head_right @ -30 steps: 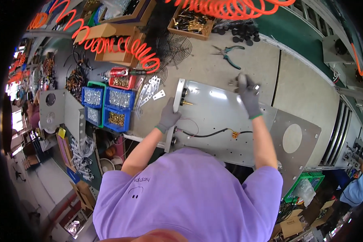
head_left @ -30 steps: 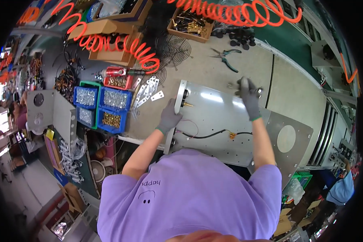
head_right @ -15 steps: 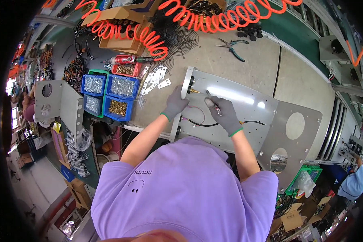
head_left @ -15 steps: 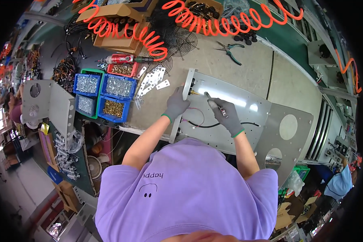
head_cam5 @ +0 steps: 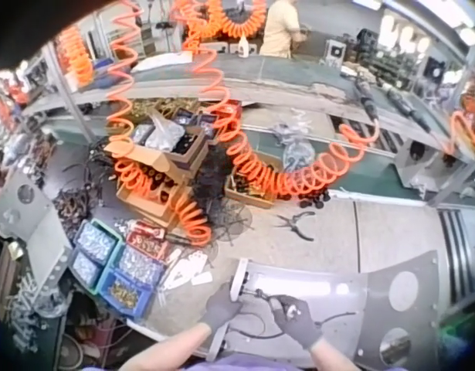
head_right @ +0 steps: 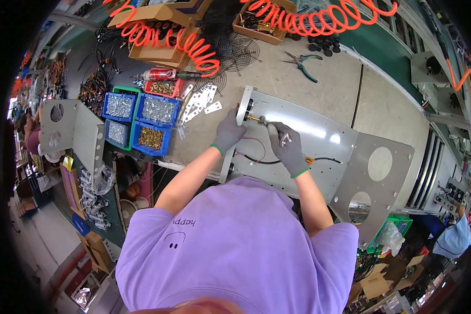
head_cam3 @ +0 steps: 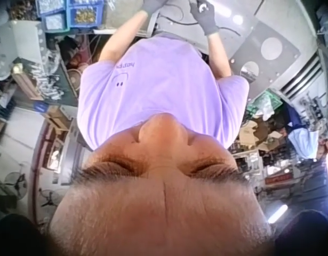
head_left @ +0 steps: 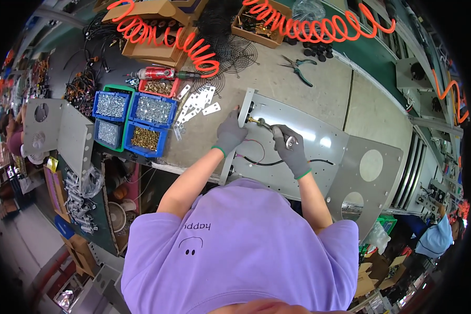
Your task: Assembling and wiring components onto a solar equipment panel using hand tools and pneumatic drivers.
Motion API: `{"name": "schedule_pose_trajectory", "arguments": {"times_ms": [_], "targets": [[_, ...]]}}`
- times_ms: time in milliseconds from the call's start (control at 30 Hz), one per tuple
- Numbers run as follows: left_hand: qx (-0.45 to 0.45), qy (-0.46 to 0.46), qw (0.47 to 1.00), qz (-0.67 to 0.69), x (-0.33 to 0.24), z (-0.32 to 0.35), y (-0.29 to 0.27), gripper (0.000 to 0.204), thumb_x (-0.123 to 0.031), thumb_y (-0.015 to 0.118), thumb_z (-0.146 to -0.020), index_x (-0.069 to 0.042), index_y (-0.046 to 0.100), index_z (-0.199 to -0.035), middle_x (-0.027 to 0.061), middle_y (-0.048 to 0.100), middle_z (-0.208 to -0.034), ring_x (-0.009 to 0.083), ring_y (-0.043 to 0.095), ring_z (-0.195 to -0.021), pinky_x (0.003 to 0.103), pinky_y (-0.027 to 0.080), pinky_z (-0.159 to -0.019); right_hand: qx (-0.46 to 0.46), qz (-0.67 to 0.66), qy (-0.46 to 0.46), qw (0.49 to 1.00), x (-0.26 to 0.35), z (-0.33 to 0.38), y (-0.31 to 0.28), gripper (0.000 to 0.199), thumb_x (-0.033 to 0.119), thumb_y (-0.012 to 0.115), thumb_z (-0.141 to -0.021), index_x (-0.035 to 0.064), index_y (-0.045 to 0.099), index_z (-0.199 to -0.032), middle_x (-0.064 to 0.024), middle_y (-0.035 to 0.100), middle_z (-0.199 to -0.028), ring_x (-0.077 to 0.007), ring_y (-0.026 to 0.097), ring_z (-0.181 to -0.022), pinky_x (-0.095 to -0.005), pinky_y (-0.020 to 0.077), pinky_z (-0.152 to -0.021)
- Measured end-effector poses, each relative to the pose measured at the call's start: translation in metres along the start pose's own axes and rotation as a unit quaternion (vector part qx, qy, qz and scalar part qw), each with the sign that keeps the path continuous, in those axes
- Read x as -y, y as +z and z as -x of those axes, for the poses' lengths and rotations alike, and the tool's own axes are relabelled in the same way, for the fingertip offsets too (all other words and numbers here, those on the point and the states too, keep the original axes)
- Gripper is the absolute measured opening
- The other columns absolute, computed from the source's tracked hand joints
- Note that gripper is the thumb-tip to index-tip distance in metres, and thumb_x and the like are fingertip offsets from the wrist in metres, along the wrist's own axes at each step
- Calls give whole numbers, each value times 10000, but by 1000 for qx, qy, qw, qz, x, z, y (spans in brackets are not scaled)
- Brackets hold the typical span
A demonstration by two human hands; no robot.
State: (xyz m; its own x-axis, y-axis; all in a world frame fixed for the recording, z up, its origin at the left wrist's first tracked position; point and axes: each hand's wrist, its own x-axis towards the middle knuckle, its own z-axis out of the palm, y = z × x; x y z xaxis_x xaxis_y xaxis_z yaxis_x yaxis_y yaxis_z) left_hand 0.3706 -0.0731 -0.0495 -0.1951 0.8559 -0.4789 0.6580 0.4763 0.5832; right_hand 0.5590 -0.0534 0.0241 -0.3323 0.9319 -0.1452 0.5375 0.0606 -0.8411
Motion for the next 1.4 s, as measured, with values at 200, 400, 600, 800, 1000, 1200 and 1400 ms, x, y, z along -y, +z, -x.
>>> {"name": "schedule_pose_trajectory", "arguments": {"times_ms": [200, 400, 600, 800, 1000, 1200, 1400], "targets": [[47, -90, 994, -28, -10, 7, -8, 719, -274, 602, -735, -126, 297, -1369, 129, 546, -1199, 282, 555, -1068, 400, 440, -877, 33, -211, 165, 963, 25, 3, 10, 217, 198, 524, -895, 1, 605, -937, -157, 564, -664, -259, 541, -564, -333, 431, -537], [47, -76, 994, -60, -10, 6, -10, 679, -295, 603, -744, -114, 346, -1346, 105, 559, -1178, 259, 561, -1061, 402, 429, -875, -51, 101, -70, 991, 14, 4, 20, 317, 237, 450, -941, -10, 563, -778, -38, 549, -621, -109, 492, -512, -280, 400, -503], [44, -70, 996, -42, -3, 7, -2, 664, -295, 604, -739, -110, 372, -1332, 100, 553, -1186, 263, 556, -1062, 390, 395, -911, -35, -50, -1, 998, 13, 9, 22, 308, 236, 447, -937, -5, 560, -780, -93, 527, -617, -167, 505, -504, -323, 402, -493], [52, -61, 997, -17, 1, 8, 2, 673, -299, 604, -725, -81, 380, -1322, 133, 555, -1163, 276, 555, -1048, 394, 392, -909, 15, 142, -115, 983, 17, 14, 43, 141, 205, 562, -842, 90, 605, -911, -142, 542, -745, -338, 569, -630, -434, 452, -546], [33, -44, 998, 9, 1, 1, -3, 659, -280, 601, -711, -53, 400, -1296, 154, 560, -1129, 280, 555, -1034, 405, 390, -901, 20, 153, -177, 972, -6, -6, 42, 181, 232, 569, -841, 54, 592, -815, -142, 554, -643, -306, 564, -570, -398, 438, -504], [-20, 11, 1000, 16, -6, 2, -4, 582, -249, 600, -708, -48, 457, -1234, 172, 606, -1022, 332, 588, -939, 436, 443, -814, 137, 355, -30, 924, -29, -115, 11, 219, 261, 510, -864, 72, 607, -916, -122, 618, -738, -226, 578, -620, -390, 444, -588], [-25, 5, 997, 73, 24, 1, 16, 547, -235, 618, -677, -54, 494, -1179, 199, 609, -991, 359, 597, -895, 450, 452, -806, 42, 256, -83, 962, 4, -63, 52, 355, 362, 449, -893, 54, 606, -806, -158, 609, -803, -285, 597, -684, -408, 470, -590]]}}
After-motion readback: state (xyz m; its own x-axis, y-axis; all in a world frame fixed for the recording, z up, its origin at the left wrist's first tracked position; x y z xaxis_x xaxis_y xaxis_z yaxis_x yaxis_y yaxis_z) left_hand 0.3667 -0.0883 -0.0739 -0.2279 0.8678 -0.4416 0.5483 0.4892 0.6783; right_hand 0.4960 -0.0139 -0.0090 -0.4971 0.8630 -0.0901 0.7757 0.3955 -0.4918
